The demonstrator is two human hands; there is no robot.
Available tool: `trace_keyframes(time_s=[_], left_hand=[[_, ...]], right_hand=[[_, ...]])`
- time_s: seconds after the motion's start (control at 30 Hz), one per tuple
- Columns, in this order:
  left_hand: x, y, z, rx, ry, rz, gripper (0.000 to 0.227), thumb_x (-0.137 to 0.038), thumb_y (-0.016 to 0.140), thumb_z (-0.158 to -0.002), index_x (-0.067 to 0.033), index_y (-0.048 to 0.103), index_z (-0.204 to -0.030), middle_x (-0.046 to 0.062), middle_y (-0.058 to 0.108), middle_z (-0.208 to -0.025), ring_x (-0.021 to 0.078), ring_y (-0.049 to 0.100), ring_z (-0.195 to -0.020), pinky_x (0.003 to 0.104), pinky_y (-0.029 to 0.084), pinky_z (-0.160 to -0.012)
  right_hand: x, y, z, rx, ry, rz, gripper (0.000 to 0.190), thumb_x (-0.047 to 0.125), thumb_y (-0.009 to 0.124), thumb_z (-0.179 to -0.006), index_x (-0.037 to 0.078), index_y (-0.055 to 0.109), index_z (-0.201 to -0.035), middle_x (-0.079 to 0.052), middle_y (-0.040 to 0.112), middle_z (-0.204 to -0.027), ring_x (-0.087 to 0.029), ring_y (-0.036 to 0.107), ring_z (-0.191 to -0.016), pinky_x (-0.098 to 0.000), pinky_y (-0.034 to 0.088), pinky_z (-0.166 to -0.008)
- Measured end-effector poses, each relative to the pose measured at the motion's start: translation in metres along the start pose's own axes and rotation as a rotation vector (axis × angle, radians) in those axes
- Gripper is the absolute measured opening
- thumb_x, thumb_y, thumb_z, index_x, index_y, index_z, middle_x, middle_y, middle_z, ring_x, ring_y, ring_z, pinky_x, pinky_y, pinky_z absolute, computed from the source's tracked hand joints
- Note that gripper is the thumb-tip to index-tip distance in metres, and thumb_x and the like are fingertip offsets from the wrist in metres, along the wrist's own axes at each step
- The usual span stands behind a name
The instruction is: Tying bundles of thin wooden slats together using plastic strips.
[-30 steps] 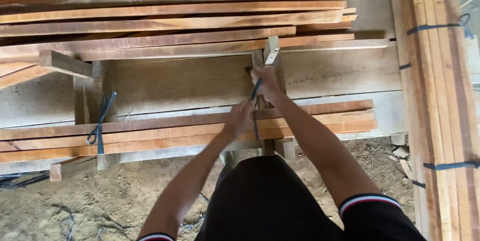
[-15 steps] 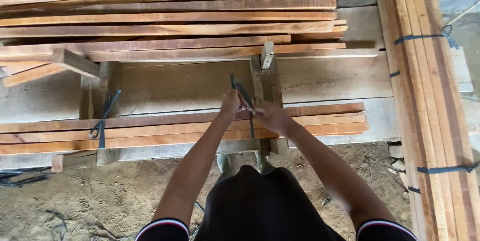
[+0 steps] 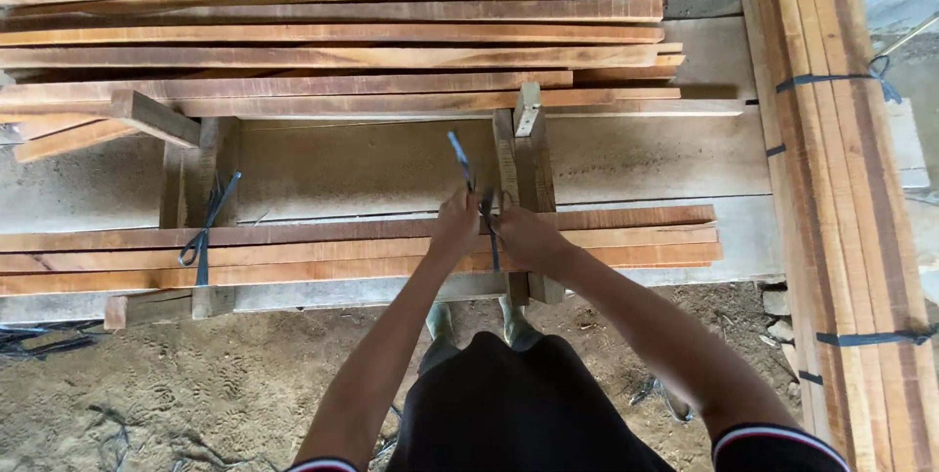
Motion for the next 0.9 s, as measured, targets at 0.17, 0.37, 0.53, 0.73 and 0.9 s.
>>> trace_keyframes(time_s=[0.17, 0.37, 0.53, 0.73, 0.9], left_hand=[[-0.017, -0.053, 0.015, 0.210, -0.367, 0.329, 0.018, -0.017, 0.053, -0.094, -0.0085, 0.064, -0.106, 0.016, 0.067, -0.109, 0.0352, 0.058, -0.123, 0.056, 0.018, -0.122], [0.008, 0.041, 0.018, 0.274, -0.516, 0.240, 0.033, -0.048, 0.046, -0.103, -0.0287, 0.065, -0.084, 0.003, 0.072, -0.096, 0.0248, 0.062, -0.109, 0.053, 0.025, -0.109], [-0.003, 0.025, 0.003, 0.295, -0.661, 0.264, 0.033, -0.045, 0.042, -0.105, -0.0290, 0.066, -0.090, 0.002, 0.076, -0.089, 0.0225, 0.066, -0.108, 0.048, 0.026, -0.106], [-0.015, -0.013, -0.010, 0.282, -0.812, 0.436, 0.039, -0.043, 0.044, -0.106, -0.0203, 0.070, -0.089, 0.011, 0.077, -0.089, 0.0270, 0.067, -0.109, 0.046, 0.024, -0.107], [-0.017, -0.027, -0.017, 0.280, -0.808, 0.656, 0.039, -0.032, 0.042, -0.109, -0.0112, 0.074, -0.100, 0.016, 0.076, -0.089, 0.0322, 0.067, -0.111, 0.050, 0.020, -0.113]], right_hand=[[-0.043, 0.042, -0.021, -0.127, -0.154, 0.404, 0.040, 0.024, 0.052, -0.105, 0.003, 0.054, -0.139, -0.015, 0.063, -0.105, -0.033, 0.066, -0.094, -0.0517, 0.058, -0.083], [-0.009, 0.007, -0.005, -0.054, -0.103, 0.179, 0.036, 0.019, 0.051, -0.108, -0.002, 0.054, -0.137, -0.024, 0.063, -0.109, -0.038, 0.065, -0.098, -0.0540, 0.053, -0.102], [0.011, -0.016, 0.012, -0.091, -0.021, 0.028, 0.027, 0.022, 0.048, -0.106, 0.004, 0.067, -0.115, -0.015, 0.067, -0.093, -0.035, 0.069, -0.087, -0.0519, 0.057, -0.083], [-0.018, -0.009, 0.014, -0.221, 0.158, -0.520, 0.035, 0.033, 0.051, -0.107, 0.007, 0.073, -0.100, -0.014, 0.068, -0.083, -0.030, 0.066, -0.079, -0.0486, 0.051, -0.078], [0.019, -0.040, 0.036, -0.354, 0.168, -0.689, 0.036, 0.027, 0.047, -0.105, 0.013, 0.064, -0.077, -0.002, 0.055, -0.067, -0.016, 0.051, -0.064, -0.0379, 0.044, -0.068]])
Point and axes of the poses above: each hand's wrist, its own z-axis away from the middle knuckle, its own y-axis out of the palm, x = y × z, the point moved 2 cm from there along -z, towards the middle knuckle
